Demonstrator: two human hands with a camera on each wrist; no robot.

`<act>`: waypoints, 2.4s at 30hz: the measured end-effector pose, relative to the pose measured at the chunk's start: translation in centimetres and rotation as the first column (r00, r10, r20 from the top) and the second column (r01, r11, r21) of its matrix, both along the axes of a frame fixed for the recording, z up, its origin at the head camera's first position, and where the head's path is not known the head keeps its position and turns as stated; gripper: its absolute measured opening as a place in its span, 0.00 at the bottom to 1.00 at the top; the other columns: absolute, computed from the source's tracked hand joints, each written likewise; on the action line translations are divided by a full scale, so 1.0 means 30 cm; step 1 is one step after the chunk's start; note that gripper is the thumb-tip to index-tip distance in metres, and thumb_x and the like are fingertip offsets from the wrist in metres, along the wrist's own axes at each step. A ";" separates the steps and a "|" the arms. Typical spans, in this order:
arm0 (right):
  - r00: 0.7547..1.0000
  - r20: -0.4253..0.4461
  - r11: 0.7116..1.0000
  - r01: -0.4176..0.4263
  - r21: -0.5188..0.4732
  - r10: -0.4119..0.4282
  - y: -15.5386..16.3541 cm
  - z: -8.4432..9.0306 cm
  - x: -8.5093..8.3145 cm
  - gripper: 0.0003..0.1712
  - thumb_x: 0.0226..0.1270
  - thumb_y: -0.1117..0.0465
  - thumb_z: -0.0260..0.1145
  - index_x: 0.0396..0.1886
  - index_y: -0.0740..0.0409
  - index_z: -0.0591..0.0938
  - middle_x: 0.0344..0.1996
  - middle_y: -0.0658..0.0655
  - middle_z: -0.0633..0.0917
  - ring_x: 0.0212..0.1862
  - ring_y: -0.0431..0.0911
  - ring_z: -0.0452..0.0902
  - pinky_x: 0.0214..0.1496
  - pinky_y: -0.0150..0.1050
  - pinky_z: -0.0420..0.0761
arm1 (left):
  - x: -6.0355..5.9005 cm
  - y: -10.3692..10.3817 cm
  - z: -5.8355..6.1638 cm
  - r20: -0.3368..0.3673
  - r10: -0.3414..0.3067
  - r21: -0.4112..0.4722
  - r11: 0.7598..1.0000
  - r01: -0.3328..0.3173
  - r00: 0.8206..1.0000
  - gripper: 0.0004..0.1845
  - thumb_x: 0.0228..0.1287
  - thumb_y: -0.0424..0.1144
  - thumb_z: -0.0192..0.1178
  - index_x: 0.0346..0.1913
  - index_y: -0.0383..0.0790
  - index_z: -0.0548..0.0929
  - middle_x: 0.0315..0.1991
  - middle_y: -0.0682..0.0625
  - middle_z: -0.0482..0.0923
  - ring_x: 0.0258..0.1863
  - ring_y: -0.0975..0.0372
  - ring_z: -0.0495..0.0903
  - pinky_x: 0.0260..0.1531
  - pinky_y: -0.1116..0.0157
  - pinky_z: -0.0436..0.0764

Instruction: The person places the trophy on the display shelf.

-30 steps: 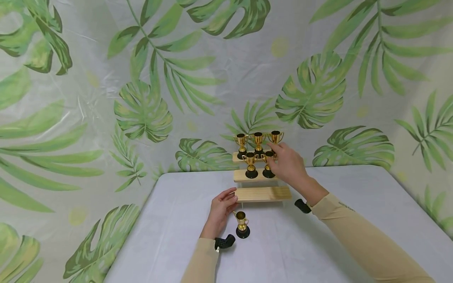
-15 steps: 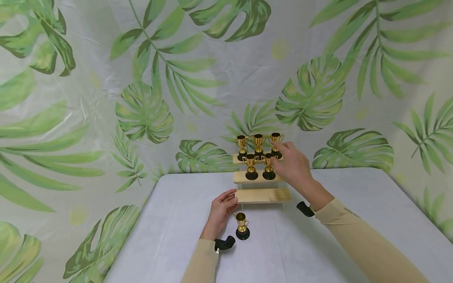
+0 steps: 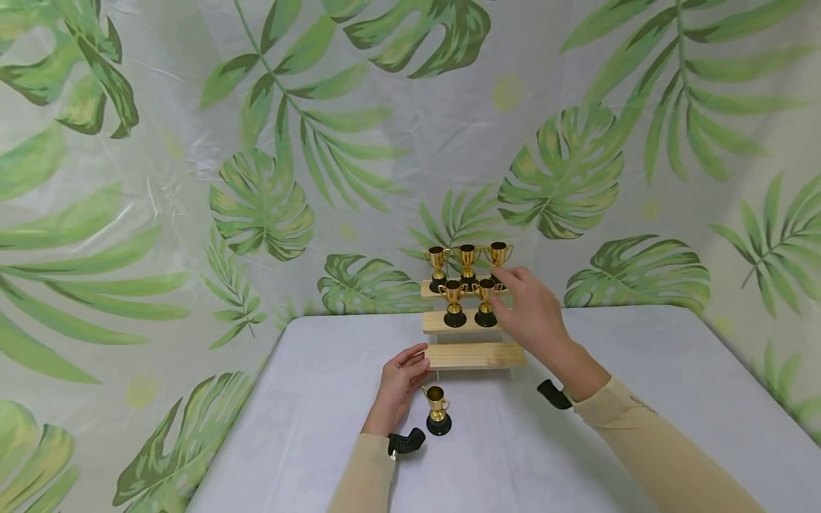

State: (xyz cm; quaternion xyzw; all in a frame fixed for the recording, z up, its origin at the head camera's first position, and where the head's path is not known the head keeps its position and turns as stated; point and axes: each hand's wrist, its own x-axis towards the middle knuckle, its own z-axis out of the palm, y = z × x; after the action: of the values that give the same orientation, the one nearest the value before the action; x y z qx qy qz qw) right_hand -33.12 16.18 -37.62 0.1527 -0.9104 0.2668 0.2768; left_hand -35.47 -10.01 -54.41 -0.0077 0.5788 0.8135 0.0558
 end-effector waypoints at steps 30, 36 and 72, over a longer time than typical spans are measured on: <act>0.990 0.107 0.995 -0.088 -0.038 0.091 -0.106 -0.154 0.156 0.30 0.63 0.57 0.75 0.65 0.51 0.80 0.52 0.56 0.82 0.30 0.47 0.78 0.27 0.41 0.77 | 0.005 0.003 0.000 0.014 0.010 0.022 1.000 -0.010 1.000 0.22 0.64 0.26 0.66 0.62 0.34 0.81 0.57 0.35 0.79 0.51 0.50 0.83 0.47 0.62 0.84; 0.985 0.145 0.996 -0.084 -0.039 0.089 -0.133 -0.195 0.168 0.28 0.63 0.55 0.75 0.64 0.49 0.82 0.53 0.56 0.82 0.45 0.54 0.83 0.39 0.50 0.83 | 0.006 0.005 -0.003 0.014 0.010 0.026 1.000 -0.011 1.000 0.22 0.64 0.27 0.67 0.61 0.35 0.82 0.57 0.35 0.79 0.50 0.52 0.84 0.46 0.62 0.84; 0.973 0.134 0.978 -0.199 0.058 0.190 -0.277 -0.301 0.253 0.24 0.57 0.44 0.77 0.51 0.46 0.88 0.33 0.39 0.78 0.34 0.35 0.76 0.30 0.31 0.76 | 0.003 -0.001 0.010 0.011 0.002 0.044 0.999 -0.003 1.000 0.22 0.64 0.28 0.67 0.62 0.35 0.81 0.53 0.41 0.83 0.47 0.57 0.85 0.47 0.63 0.84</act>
State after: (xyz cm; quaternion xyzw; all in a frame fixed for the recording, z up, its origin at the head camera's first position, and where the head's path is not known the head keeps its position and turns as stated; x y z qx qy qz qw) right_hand -25.54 7.86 -46.65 0.2333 -0.9158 0.2694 0.1849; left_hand -35.39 -10.04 -54.10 -0.0115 0.5604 0.8261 0.0581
